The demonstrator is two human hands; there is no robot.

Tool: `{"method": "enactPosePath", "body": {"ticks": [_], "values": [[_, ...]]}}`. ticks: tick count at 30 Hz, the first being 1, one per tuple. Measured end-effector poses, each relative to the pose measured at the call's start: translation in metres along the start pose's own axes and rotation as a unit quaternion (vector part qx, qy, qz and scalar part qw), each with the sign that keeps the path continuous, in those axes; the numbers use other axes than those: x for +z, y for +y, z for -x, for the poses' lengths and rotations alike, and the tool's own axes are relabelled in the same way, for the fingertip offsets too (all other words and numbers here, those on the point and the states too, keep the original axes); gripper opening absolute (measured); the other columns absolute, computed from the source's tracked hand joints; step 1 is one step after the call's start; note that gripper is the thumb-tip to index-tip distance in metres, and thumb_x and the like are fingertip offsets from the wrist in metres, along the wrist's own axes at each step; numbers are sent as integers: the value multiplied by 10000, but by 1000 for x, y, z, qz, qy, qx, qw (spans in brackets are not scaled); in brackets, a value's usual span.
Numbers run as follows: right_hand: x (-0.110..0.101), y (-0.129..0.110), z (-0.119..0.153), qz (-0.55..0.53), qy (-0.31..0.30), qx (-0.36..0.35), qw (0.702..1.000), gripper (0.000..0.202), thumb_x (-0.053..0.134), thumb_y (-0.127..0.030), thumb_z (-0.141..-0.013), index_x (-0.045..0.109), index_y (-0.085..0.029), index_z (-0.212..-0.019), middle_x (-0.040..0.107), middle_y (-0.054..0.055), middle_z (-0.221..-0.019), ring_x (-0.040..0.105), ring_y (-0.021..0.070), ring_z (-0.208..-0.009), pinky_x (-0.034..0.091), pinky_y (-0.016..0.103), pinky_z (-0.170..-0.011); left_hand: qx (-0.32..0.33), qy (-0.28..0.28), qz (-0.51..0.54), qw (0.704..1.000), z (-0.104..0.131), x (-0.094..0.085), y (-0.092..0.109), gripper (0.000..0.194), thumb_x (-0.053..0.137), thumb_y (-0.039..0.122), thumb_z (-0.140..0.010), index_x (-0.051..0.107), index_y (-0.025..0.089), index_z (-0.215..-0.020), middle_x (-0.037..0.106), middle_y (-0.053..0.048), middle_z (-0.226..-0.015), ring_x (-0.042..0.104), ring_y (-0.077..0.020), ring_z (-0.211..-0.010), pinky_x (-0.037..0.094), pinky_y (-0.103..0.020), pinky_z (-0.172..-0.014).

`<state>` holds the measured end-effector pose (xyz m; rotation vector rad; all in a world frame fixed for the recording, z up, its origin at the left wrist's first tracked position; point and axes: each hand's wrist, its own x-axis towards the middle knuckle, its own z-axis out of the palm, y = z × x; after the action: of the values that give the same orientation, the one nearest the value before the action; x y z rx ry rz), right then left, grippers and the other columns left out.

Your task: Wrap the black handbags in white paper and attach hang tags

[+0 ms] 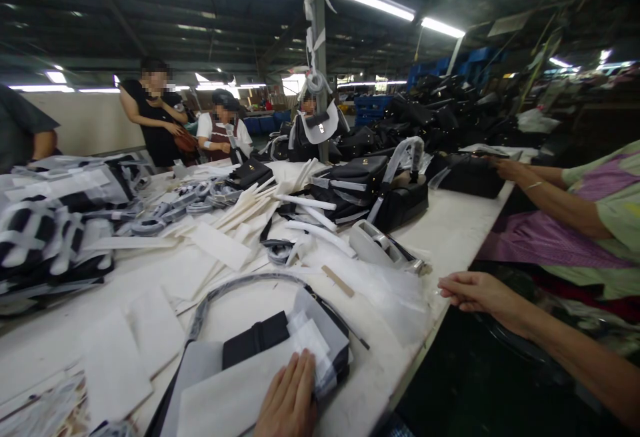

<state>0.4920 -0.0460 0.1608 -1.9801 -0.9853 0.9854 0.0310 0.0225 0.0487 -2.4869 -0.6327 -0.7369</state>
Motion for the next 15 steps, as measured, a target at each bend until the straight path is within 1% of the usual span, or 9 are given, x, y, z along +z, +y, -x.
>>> {"method": "enactPosePath", "body": {"ticks": [3,5,7,9,11,12,14,15], "values": [[11,14,-11,75,30,-75,994,489,613,-635,-818,754,-167,-847,771,113,-846,704,213,-701,579,291,-605,-11,0,11,1000,1,0,0,562,399,87,-908,461,137,-1464,738,-53,-1213,708,-156,-1080,554,-215,-883],[13,19,-15,109,62,-106,986,447,592,-607,-835,748,-188,-833,766,88,-801,696,231,-692,580,332,-641,-12,-4,5,1000,1,0,1,572,401,82,-904,451,127,-1472,734,-57,-1222,707,-160,-1084,556,-220,-885],[9,21,-15,149,102,-139,974,364,606,-551,-830,750,-217,-848,774,76,-849,705,270,-764,584,398,-756,-4,0,-3,1000,1,0,1,557,402,82,-900,474,119,-1451,735,-60,-1219,709,-159,-1080,560,-221,-880],[-1,23,-10,185,134,-173,958,286,622,-477,-810,763,-245,-897,779,70,-982,706,316,-926,549,456,-914,0,0,-6,1000,1,-1,1,541,400,90,-906,494,133,-1437,735,-56,-1220,709,-158,-1082,562,-222,-882],[-12,24,-2,248,143,-238,928,265,589,-395,-827,775,-257,-956,768,63,-1081,689,326,-1042,518,471,-995,-7,-6,-6,1000,1,-2,2,534,402,94,-913,499,149,-1435,730,-52,-1230,704,-161,-1092,563,-230,-896],[-18,23,4,290,136,-281,905,276,558,-349,-847,776,-260,-990,763,61,-1104,692,316,-1052,524,470,-994,-13,-10,-5,1000,0,-3,2,532,405,94,-915,500,154,-1434,727,-51,-1237,701,-163,-1102,562,-236,-906],[-25,17,14,369,103,-364,849,333,484,-266,-896,770,-266,-1066,761,61,-1119,713,290,-1017,559,462,-952,-23,-15,-1,1000,-2,-7,5,513,408,88,-914,524,149,-1410,719,-54,-1254,691,-169,-1124,562,-247,-919],[-25,12,19,392,80,-394,827,360,454,-243,-917,762,-273,-1101,758,59,-1130,718,280,-1011,569,459,-942,-28,-16,4,999,-4,-9,7,495,408,80,-912,546,139,-1384,715,-57,-1261,686,-172,-1133,563,-254,-924]]}}
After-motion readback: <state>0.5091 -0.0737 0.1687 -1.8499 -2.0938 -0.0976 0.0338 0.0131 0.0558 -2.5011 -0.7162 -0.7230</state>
